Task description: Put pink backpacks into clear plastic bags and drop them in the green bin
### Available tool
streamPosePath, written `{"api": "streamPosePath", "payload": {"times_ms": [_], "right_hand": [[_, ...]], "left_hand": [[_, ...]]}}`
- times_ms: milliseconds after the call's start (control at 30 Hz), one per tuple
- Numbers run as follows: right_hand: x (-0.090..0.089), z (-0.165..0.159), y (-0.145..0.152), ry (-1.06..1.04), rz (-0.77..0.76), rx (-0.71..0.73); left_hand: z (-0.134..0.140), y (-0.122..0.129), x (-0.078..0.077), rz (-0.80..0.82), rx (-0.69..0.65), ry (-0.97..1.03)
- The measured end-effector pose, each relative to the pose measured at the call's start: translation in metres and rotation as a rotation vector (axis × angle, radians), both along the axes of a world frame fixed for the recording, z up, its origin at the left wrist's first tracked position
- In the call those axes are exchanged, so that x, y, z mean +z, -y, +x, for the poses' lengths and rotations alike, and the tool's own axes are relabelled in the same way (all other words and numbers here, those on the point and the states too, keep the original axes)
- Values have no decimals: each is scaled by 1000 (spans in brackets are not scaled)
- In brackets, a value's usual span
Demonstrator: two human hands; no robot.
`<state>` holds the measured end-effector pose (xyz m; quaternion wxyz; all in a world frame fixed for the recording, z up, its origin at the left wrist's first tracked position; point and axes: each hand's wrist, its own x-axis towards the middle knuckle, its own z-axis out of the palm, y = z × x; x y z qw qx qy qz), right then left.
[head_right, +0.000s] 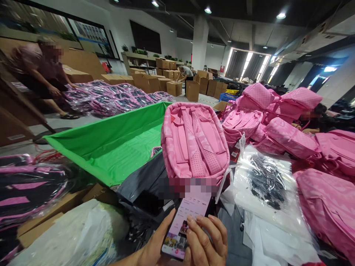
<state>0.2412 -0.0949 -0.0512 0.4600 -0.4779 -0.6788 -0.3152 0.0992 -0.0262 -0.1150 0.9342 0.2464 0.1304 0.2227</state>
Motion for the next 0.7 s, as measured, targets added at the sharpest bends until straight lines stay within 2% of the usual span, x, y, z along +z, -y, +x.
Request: {"api": "streamPosePath", "payload": {"times_ms": [267,367,533,633,700], "right_hand": [[8,4,6,43,2,-23],[8,5,9,32,-23,-29],[4,8,11,42,-30,-5],[-3,9,6,76,-27,22],[-7,8,2,42,53,29]], "left_hand": [[-9,6,5,6,92,-45],[-8,3,19,29,139,-83],[-6,-8,51,4,103,-8],[-6,-12,57,2,124,26],[-7,-12,56,-2,147,23]]}}
